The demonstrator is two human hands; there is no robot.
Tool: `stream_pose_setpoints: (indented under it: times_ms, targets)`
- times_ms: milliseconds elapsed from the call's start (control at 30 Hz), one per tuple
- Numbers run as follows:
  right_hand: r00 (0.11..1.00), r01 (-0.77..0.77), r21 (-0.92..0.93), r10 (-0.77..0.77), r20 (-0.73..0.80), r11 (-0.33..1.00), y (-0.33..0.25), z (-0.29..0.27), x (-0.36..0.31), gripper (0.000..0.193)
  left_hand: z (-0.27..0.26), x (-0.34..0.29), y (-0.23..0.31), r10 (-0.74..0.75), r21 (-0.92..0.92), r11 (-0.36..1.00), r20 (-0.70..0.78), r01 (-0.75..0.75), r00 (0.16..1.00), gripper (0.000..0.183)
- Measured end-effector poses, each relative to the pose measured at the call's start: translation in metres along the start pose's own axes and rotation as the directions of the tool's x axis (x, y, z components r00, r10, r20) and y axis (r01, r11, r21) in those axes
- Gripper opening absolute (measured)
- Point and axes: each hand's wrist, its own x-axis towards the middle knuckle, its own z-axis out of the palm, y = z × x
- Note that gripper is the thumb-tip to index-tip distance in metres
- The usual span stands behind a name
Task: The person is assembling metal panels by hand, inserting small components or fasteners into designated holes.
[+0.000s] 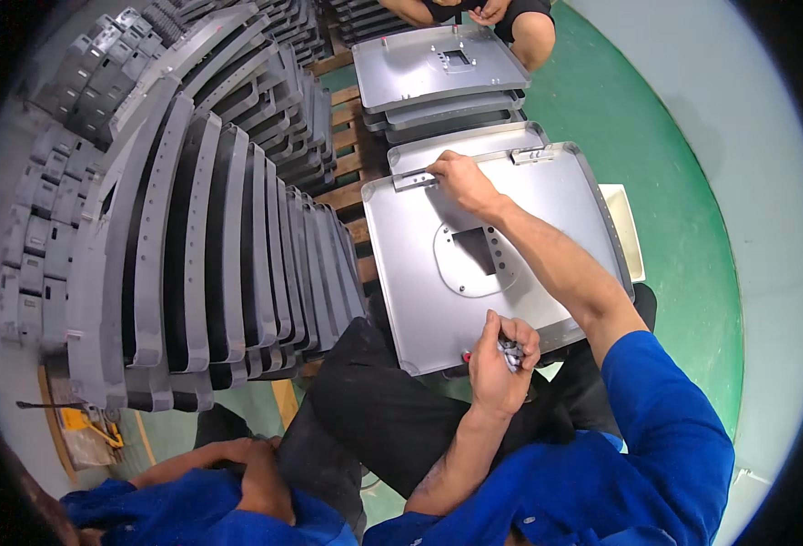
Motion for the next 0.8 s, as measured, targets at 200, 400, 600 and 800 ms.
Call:
stream_pose_setpoints:
  times_ms: [200,400,600,800]
  targets:
    - [0.997,0.01,-0.098,-0.002,0.078,0.995,-0.003,0.009,0.007,0.019,-0.003,0.0,-0.001,0.0,-0.026,1.0,0.024,0.001,1.0,0.041]
    - [0.996,0.023,-0.166,-0.008,0.092,0.986,-0.006,0.012,0.014,0.021,0.003,-0.002,0.001,-0.018,-0.009,1.0,-0.031,0.018,0.999,0.041]
    - [0.983,0.118,-0.259,-0.077,0.164,0.959,-0.01,0.009,0.019,0.019,-0.001,-0.002,0.001,-0.001,-0.032,0.999,0.013,0.002,1.0,0.04]
    - [0.972,0.18,-0.283,-0.127,0.196,0.942,-0.006,0.013,0.024,0.015,0.002,-0.003,-0.001,-0.007,-0.028,1.0,0.004,0.007,1.0,0.04]
